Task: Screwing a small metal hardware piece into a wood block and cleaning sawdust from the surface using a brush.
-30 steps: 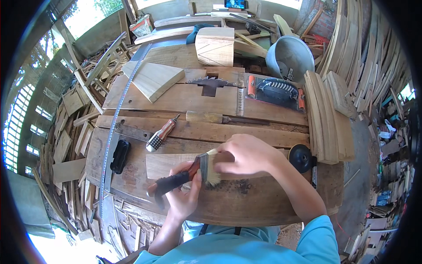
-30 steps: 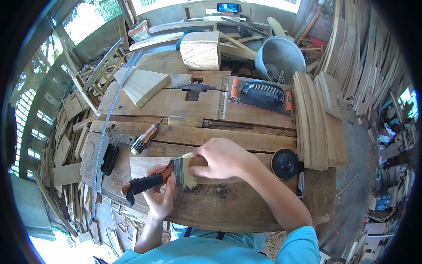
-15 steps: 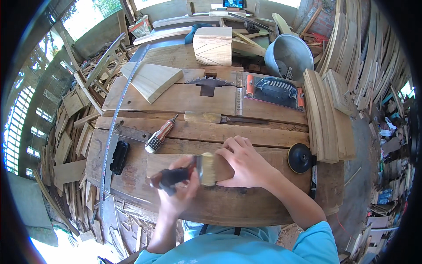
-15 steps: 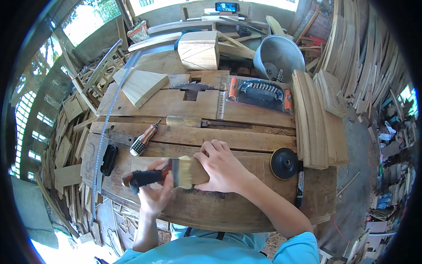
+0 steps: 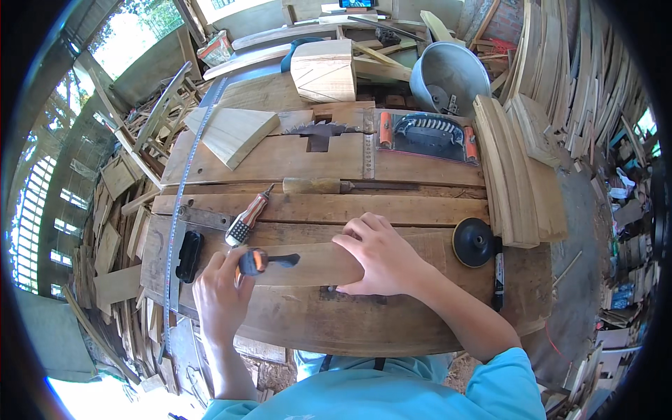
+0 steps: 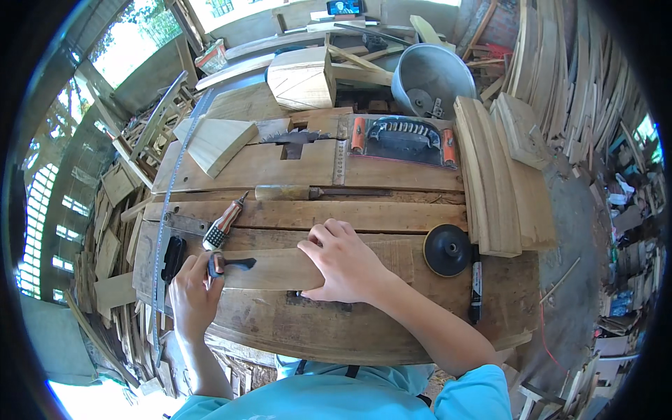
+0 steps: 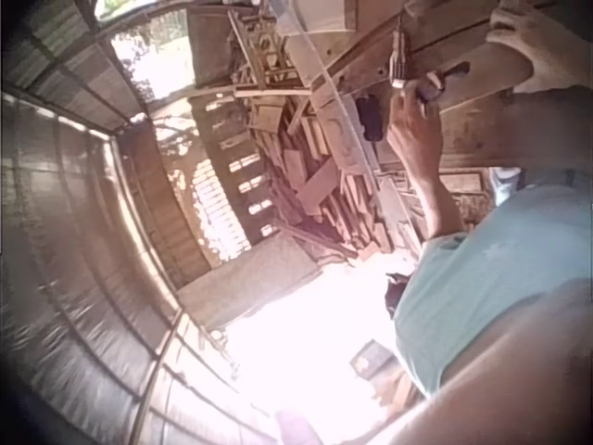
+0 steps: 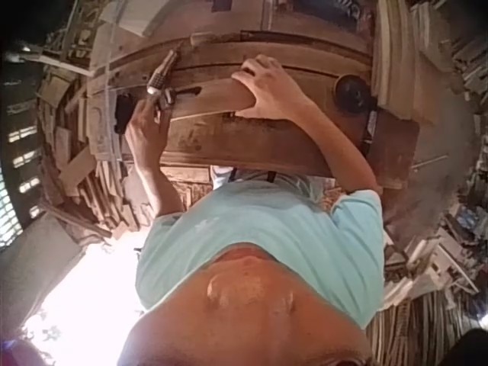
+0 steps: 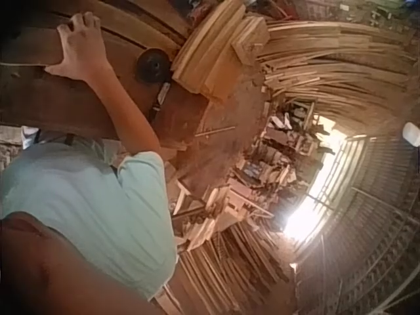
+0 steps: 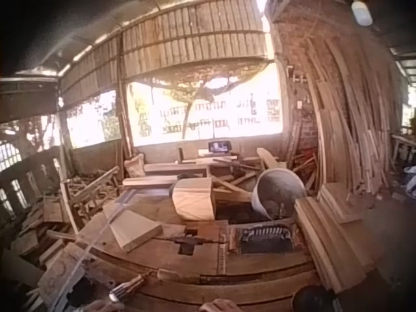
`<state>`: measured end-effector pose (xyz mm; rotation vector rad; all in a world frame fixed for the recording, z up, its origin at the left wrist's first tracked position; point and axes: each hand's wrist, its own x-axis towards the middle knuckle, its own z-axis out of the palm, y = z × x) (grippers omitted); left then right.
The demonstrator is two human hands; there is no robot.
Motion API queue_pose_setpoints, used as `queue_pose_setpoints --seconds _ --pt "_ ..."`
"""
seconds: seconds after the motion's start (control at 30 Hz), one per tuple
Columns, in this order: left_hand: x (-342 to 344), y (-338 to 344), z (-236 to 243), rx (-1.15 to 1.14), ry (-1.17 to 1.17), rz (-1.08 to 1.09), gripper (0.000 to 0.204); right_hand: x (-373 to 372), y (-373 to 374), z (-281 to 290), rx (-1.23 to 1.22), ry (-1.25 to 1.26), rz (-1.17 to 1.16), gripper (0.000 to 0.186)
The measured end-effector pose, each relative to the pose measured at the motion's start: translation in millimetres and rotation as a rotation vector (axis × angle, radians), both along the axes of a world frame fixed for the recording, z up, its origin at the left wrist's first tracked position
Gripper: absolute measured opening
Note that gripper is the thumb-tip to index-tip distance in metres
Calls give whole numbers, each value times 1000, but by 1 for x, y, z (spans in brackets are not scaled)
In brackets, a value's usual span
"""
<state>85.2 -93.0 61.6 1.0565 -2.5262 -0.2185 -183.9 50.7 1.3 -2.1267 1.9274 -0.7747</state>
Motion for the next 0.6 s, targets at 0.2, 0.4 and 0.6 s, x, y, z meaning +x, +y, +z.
queue_pose_setpoints --seconds 0.2,0.4,0.6 --pt "9 -8 1 14 -58 37 31 1 -1 1 0 7 5 73" --pt "9 -4 7 44 -63 -5 26 0 1 1 0 -1 -1 74" --pt "-28 27 -9 165 29 -253 39 0 1 2 2 0 -9 72"
